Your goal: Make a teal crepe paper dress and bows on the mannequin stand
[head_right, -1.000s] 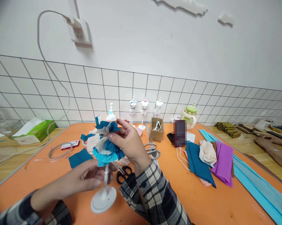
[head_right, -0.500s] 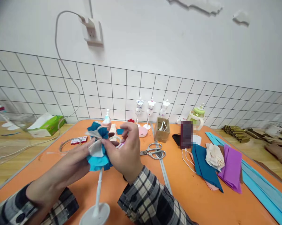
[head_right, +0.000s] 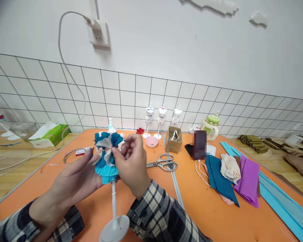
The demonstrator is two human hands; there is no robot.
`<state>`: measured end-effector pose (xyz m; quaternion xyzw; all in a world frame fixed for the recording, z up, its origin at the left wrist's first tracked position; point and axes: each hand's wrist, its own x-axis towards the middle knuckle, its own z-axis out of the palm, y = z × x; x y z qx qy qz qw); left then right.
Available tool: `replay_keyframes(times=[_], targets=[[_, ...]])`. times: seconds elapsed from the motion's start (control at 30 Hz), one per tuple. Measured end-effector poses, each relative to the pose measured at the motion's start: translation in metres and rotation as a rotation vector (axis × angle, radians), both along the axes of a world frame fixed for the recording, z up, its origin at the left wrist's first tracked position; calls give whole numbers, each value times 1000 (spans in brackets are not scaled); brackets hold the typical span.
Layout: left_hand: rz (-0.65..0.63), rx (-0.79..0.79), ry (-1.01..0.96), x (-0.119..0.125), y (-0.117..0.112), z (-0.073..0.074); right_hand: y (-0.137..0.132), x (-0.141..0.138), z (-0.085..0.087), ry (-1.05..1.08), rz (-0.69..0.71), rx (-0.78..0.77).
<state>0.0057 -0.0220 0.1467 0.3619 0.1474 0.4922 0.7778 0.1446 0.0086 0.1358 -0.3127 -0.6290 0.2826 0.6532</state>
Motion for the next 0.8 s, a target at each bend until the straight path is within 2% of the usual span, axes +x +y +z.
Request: replay_keyframes(times=[0.13,0.2,0.43,0.63,0.8], targets=[[16,-18,6,2,0,0,-2,7,4,-192,-110,215],[30,-41,12,2,0,0,-2,9,5,-237,-122,268],[169,-82,61,2,-1,0,-2,9,2,-303,-193,345],[118,-34,37,-2,-1,1,-2,11,6,-333,-187,366],[141,6,171,-7,0,0,-1,14,8,-413,-174,341]])
